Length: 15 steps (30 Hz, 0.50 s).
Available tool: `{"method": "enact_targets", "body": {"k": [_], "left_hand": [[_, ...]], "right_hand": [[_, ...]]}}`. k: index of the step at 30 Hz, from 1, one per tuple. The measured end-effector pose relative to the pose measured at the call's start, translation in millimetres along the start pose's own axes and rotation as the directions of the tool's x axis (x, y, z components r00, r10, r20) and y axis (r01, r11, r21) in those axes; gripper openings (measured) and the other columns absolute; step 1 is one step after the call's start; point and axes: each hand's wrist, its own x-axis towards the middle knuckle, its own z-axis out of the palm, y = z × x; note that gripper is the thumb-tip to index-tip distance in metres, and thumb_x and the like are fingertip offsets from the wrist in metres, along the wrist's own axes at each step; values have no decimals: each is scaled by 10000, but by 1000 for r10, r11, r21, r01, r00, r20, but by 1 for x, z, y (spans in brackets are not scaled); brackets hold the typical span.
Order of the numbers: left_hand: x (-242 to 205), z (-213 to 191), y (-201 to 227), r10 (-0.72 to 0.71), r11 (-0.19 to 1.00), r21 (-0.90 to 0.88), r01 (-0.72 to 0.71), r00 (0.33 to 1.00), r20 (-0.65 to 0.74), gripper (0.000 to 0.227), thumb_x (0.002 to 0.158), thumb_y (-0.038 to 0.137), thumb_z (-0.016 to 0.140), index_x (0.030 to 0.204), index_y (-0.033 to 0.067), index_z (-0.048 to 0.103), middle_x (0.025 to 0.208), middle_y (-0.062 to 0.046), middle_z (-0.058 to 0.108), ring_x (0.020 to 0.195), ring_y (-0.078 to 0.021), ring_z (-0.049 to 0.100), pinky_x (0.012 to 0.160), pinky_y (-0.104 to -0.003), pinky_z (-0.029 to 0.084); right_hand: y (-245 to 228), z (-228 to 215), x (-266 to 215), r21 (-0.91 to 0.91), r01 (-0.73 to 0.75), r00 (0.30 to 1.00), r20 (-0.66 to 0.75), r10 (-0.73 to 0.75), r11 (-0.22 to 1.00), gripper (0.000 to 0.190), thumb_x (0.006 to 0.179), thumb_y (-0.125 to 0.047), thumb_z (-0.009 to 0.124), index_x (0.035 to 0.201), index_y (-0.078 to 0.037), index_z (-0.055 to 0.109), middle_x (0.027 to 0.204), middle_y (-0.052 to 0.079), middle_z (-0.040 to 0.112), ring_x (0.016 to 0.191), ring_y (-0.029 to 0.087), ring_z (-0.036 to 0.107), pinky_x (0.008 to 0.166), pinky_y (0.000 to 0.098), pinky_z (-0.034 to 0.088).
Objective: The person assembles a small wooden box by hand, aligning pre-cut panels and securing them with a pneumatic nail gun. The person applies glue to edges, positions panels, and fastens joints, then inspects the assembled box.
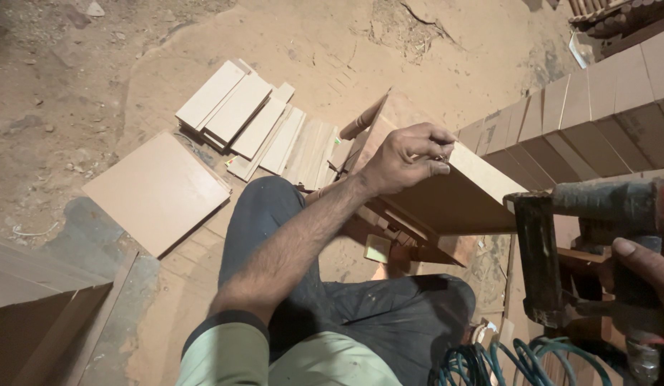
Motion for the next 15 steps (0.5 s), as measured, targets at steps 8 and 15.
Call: {"method": "enact_targets", "body": {"k": [8,15], "left_hand": [[1,5,9,-15,997,79,18,999,-38,115,892,-32,772,1000,-23,735,1177,-101,684,1107,-154,692,982,-273,628],[-1,4,10,-11,997,72,13,999,-37,124,881,-21,783,991,-14,725,1188,-105,693,1111,-159,697,979,-282,615]], "right_hand": [[-12,2,-3,-54,27,1000,5,-27,998,469,1045,-356,536,1359,-8,547,701,212,601,452,324,626,425,462,584],[-28,5,-10,-83,-18,1000,-5,17,996,468,1057,-345,539,1389,-16,551,742,220,610,429,351,688,447,493,596]]}}
